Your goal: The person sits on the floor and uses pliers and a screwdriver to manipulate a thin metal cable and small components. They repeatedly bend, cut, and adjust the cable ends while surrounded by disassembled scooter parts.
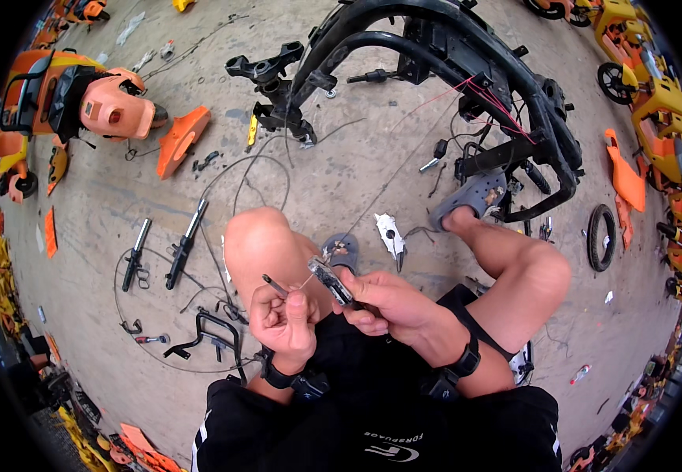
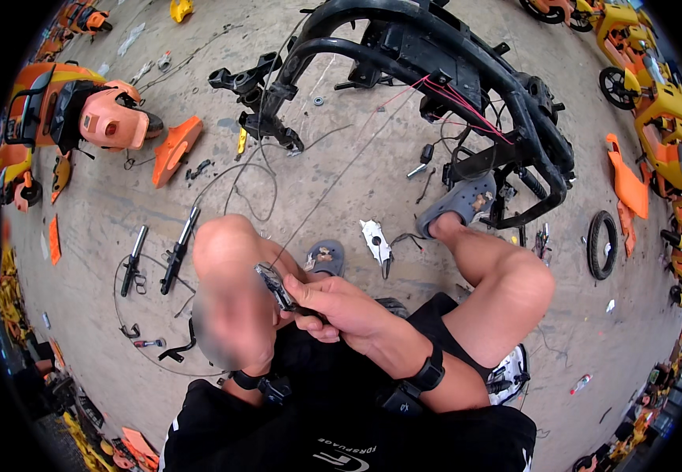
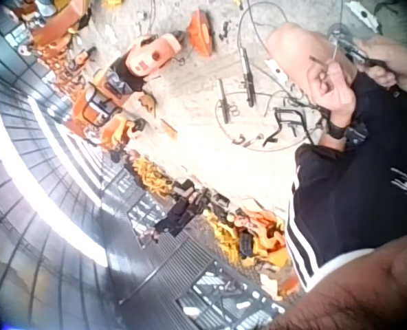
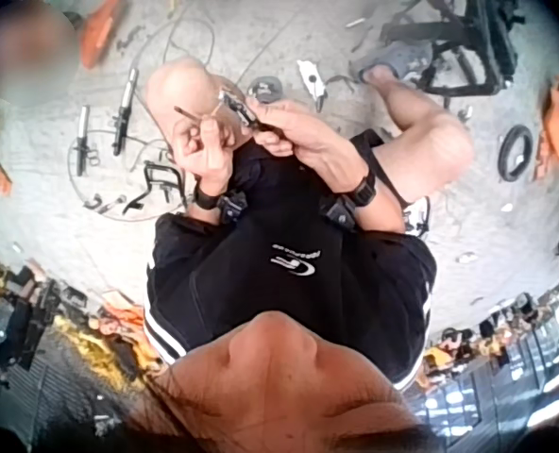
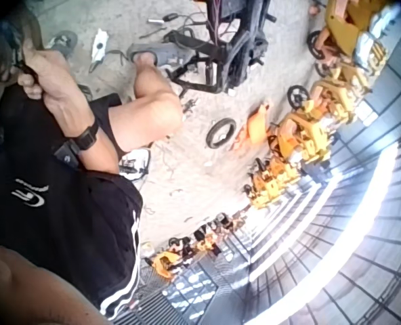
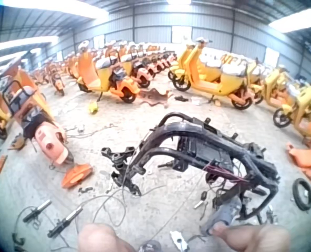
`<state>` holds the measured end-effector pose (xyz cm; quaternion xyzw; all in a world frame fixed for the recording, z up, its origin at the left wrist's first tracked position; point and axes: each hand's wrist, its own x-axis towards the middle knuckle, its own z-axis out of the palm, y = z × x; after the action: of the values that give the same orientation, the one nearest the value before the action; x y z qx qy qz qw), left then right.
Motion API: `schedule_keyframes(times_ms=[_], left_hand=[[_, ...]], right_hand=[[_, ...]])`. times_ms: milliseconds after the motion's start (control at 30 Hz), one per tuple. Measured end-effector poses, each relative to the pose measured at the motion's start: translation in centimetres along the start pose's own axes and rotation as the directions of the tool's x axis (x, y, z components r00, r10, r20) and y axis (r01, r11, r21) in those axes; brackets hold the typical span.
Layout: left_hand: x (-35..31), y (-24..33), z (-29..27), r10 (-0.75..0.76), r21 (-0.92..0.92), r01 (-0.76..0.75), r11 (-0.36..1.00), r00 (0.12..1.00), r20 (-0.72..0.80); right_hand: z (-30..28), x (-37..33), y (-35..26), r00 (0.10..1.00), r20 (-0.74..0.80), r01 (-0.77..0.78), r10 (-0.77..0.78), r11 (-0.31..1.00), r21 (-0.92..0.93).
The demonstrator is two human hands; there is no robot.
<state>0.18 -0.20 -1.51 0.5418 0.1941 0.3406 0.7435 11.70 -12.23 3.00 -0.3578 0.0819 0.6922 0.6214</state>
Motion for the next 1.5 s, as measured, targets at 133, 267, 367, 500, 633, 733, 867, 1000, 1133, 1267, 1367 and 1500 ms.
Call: schedule_keyframes(times_ms=[133,267,367,500,633,733,867,1000,1133,1267,1367,1500], left_hand=[[0.1,0.0,0.2,0.017,-0.032,-0.017,0.999,1.000,-0.009],[0.0,0.1,0.3,0.012,0.005,-0.012,1.000,1.000,-0.026],[0.1,0.0,0.6,0.012,-0.029,-0.012,0.999,1.000,-0.023],[0.0,0.1,0.5,-0.002,-0.045,0.001,0.999,0.999,-0.033],[-0.1,0.2,0.4,-0.013,-0.012,0.013,1.000,0.999,-0.037],[-0.4,0.2,0.1,-0.046,-0.032,0.045,0.998,0.998,-0.049],[0.0,0.3,0.1,-0.015,-0.030,0.014,0.999,1.000,-0.023],[-0.2,0.4,0.2,-0.019,0.025,0.020,0.999,0.999,-0.044],[0.0,0.6,0.0,-0.021,0.116,0.023,0.993,1.000,-0.016],[-0.1,0.3,0.0,0.027,0.139,-0.020,0.990,0.999,-0.045],[-0.1,0.2,0.1,0.043,0.126,-0.036,0.991,0.998,-0.055],[-0.4,-0.1,-0.6,0.037,0.171,-0.034,0.985,0.999,-0.011]], right_hand=[[-0.1,0.1,-0.3,1.000,-0.006,0.013,-0.014,0.999,-0.032],[-0.5,0.0,-0.5,0.999,-0.030,0.011,-0.013,0.998,-0.058],[-0.7,-0.3,-0.7,0.999,-0.039,0.023,-0.026,0.997,-0.069],[-0.9,0.0,-0.8,0.999,-0.041,0.021,-0.025,0.995,-0.092],[-0.7,0.2,-0.6,1.000,-0.006,0.015,-0.015,1.000,-0.006],[-1.0,0.4,-0.5,1.000,0.018,0.016,-0.015,0.999,-0.037],[-0.8,0.1,-1.0,0.999,0.046,-0.012,0.014,0.999,-0.044],[-1.0,0.1,-1.0,0.999,0.048,-0.015,0.018,0.998,-0.054],[-1.3,0.2,-0.2,1.000,-0.003,-0.009,0.009,1.000,-0.002],[-0.9,0.0,-0.4,0.999,-0.046,0.009,-0.011,0.999,-0.035],[-0.7,0.0,-0.9,0.998,-0.057,0.013,-0.016,0.998,-0.061],[-0.9,0.2,-0.7,0.997,-0.073,0.011,-0.015,0.999,-0.052]])
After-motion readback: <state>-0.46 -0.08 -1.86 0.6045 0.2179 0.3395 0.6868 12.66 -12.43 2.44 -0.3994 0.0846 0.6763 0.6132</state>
